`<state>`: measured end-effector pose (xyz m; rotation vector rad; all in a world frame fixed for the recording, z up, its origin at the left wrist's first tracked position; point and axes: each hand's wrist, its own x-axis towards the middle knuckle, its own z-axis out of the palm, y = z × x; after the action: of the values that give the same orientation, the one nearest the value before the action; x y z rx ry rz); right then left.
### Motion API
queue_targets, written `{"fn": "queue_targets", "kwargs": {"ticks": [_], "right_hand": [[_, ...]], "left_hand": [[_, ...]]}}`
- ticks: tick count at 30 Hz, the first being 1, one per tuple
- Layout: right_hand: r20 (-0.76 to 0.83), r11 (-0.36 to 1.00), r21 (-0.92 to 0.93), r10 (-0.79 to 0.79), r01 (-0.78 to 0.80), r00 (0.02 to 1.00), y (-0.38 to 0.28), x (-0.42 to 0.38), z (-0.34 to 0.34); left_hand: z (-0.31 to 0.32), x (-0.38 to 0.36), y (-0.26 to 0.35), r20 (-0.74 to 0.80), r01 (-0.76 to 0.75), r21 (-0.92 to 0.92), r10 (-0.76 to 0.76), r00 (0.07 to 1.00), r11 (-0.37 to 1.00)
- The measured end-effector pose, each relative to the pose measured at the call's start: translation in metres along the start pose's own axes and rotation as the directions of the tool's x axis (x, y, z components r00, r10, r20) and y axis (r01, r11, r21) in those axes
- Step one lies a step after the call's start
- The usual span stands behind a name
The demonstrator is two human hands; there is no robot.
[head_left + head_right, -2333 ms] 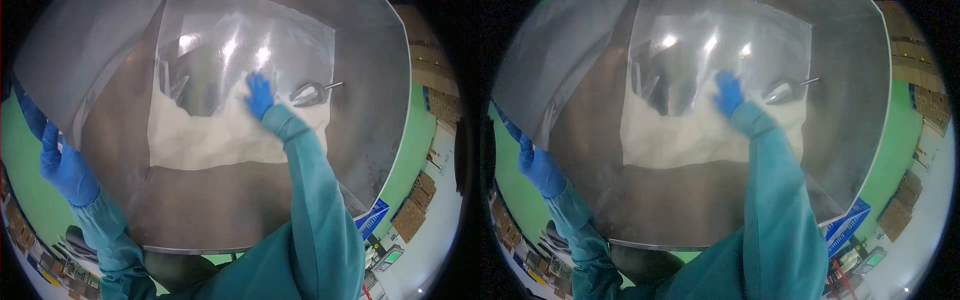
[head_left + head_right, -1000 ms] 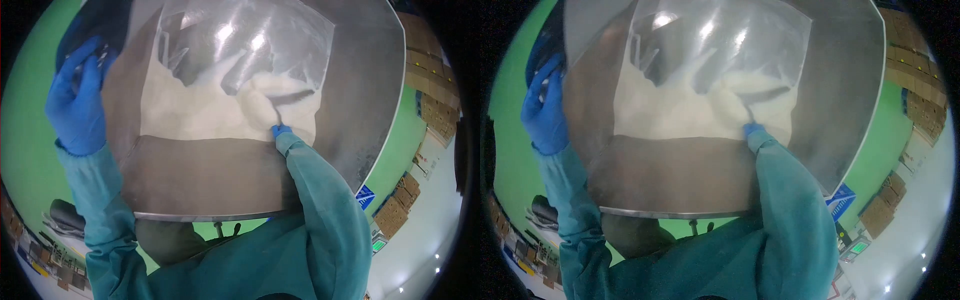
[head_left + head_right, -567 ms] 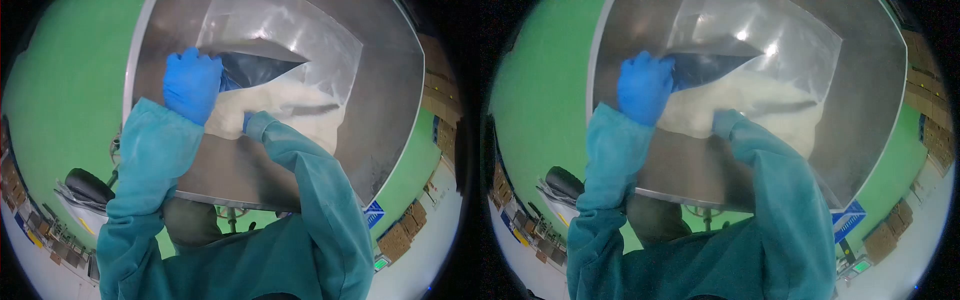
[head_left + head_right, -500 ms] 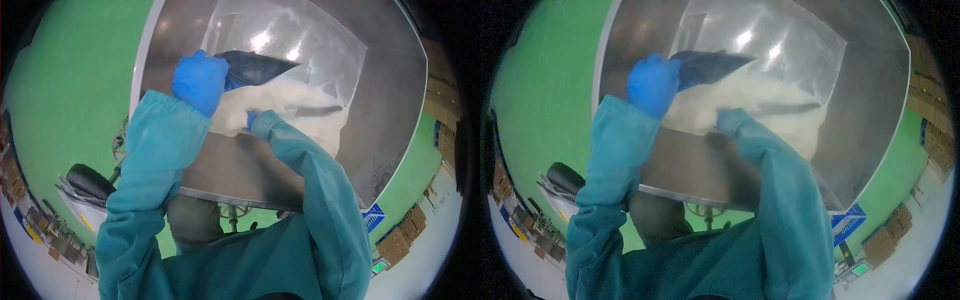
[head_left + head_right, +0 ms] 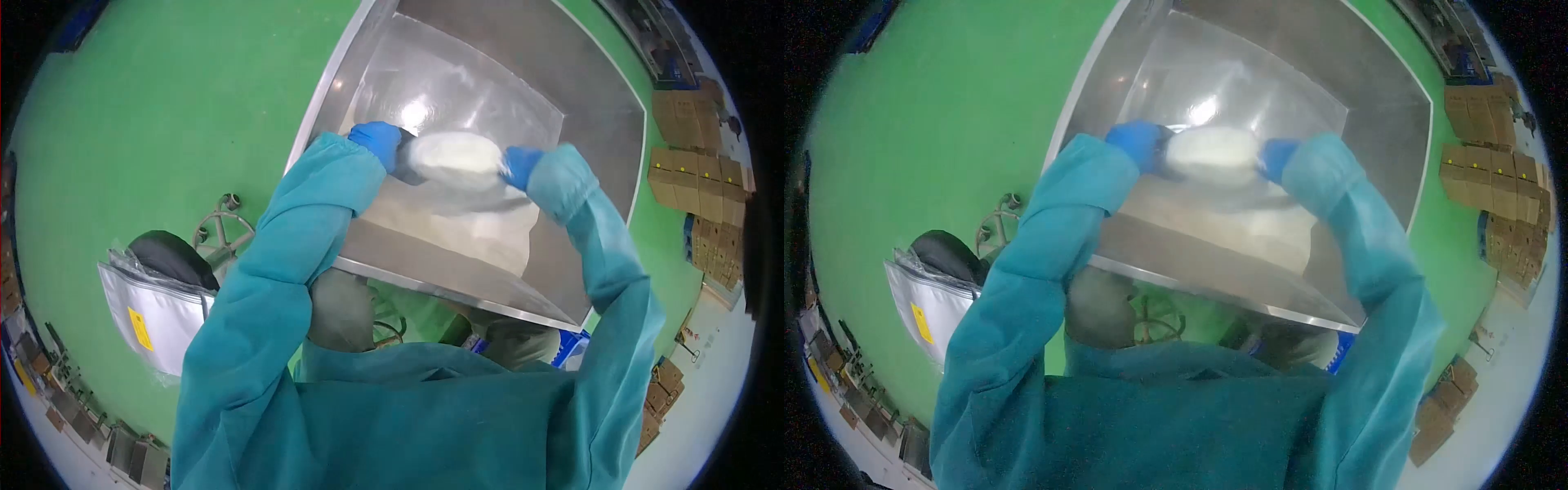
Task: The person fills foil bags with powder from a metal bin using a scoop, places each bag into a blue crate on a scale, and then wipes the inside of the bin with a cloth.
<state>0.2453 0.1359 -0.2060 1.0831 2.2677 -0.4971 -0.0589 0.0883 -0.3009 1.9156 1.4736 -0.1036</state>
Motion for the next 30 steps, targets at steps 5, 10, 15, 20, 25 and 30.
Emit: {"fn": "queue_targets", "kwargs": {"ticks": [5, 10, 15, 20, 25, 30], "right_hand": [[-0.053, 0.949, -0.314, -0.058, 0.038, 0.997, -0.133, -0.001, -0.129], [-0.13, 0.947, -0.316, 0.019, -0.059, 0.991, -0.112, -0.024, -0.108], [-0.002, 0.923, 0.01, 0.385, -0.385, 0.923, -0.029, -0.025, 0.038], [0.174, 0.608, 0.538, 0.597, -0.584, 0.783, -0.041, 0.089, 0.244], [0.202, 0.824, 0.515, 0.152, -0.236, 0.968, -0.168, 0.171, 0.275], [0.195, 0.913, 0.407, -0.042, -0.042, 0.98, -0.201, 0.204, 0.292]], "left_hand": [[-0.022, -0.013, 0.019, -0.163, 0.137, -0.02, -0.138, 0.977, 0.99], [0.01, 0.014, -0.016, -0.296, 0.118, -0.124, -0.151, 0.943, 0.985], [-0.019, 0.015, -0.015, -0.335, 0.165, -0.125, -0.198, 0.921, 0.978], [-0.04, -0.003, 0.006, -0.386, 0.067, -0.159, -0.124, 0.914, 0.985], [-0.047, -0.019, 0.021, -0.246, 0.184, -0.156, -0.219, 0.944, 0.97], [-0.051, -0.016, 0.016, -0.284, 0.14, -0.173, -0.186, 0.94, 0.975]]}}
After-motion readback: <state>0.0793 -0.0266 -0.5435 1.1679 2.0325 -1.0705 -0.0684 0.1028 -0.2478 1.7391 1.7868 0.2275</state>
